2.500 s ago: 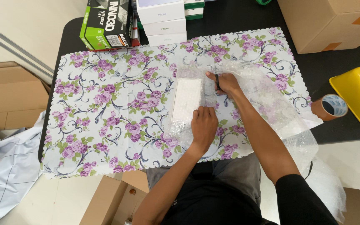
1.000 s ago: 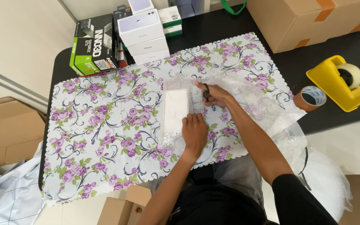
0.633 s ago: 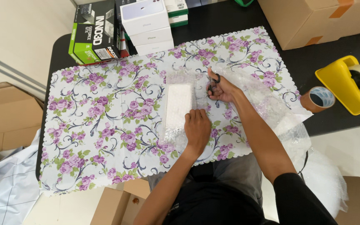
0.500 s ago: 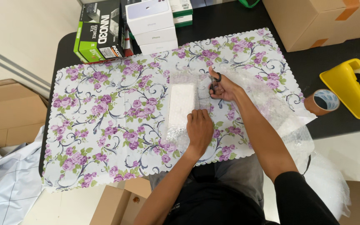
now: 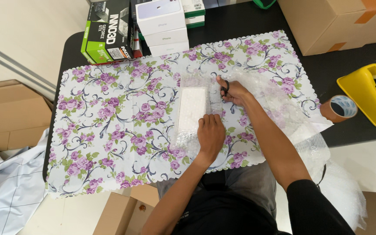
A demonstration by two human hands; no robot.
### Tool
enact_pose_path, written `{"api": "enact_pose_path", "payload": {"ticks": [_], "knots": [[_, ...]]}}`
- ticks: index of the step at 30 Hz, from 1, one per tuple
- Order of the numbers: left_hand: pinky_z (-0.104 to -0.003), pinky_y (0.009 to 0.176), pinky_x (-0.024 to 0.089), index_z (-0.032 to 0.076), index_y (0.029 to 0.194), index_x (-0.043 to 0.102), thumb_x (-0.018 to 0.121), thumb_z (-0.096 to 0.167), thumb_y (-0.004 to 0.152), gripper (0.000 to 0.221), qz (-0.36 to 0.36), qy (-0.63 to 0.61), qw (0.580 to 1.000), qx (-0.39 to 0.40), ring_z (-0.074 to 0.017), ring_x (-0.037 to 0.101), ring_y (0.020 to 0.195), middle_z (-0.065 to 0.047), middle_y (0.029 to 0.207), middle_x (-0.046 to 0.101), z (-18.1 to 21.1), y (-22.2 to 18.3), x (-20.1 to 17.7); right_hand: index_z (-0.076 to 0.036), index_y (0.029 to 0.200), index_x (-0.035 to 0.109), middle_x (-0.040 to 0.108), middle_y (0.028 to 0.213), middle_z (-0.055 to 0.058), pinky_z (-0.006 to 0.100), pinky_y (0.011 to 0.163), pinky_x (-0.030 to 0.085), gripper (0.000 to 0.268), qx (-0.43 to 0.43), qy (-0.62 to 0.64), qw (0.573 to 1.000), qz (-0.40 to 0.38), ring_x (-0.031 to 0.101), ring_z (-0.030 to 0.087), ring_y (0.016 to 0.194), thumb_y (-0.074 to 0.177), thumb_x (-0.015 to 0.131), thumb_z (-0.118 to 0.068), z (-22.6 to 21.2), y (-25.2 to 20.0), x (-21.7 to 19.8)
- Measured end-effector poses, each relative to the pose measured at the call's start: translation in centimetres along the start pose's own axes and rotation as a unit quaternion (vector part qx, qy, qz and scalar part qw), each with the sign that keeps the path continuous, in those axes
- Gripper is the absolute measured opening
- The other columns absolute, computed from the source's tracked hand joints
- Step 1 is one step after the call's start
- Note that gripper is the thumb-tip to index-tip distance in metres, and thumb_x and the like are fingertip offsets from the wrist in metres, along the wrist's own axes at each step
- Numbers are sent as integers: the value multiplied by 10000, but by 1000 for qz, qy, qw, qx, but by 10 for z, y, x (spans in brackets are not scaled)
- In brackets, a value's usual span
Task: The person wraps a smartphone box in bubble wrap and secures it with tape using a tape dispenser and scissors.
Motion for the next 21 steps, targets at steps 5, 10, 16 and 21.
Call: {"api": "enact_pose_path", "payload": {"ticks": [5,10,16,21], "knots": [[-393,820,395,102,889,646,525,3,1007,195,-5,0,1000,3,-264,578,791,-62,747,563,-1,1,-5,-65,887,724,706,696,54,270,624,712,739,-21,-15,1000,14,593,76,448,906,936,-773,-3,-3,1],[-397,844,398,104,903,659,553,25,998,163,-28,4,1000,6,-260,585,804,-55,761,583,-2,-2,-2,-65,862,707,710,673,76,306,645,726,734,-33,6,999,36,661,122,463,886,965,-753,-31,-43,10],[-395,834,397,101,903,645,549,24,992,152,-23,1,1000,10,-263,581,806,-61,761,567,-1,-6,4,-83,890,723,720,691,56,270,635,719,682,-48,0,998,42,689,112,488,915,960,-722,-18,-6,-8],[-402,846,405,96,924,660,569,49,993,124,-28,-18,999,3,-277,604,836,-73,775,597,-2,-9,19,-37,1015,709,732,736,99,312,685,744,608,-79,10,996,29,734,143,576,951,979,-578,-33,-17,-13]]}}
Point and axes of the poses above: each hand's wrist, its own y-axis towards the middle knuckle, its own x-axis out of the palm, z = x × y, the point moved 5 cm from there along y, towards the middle knuckle
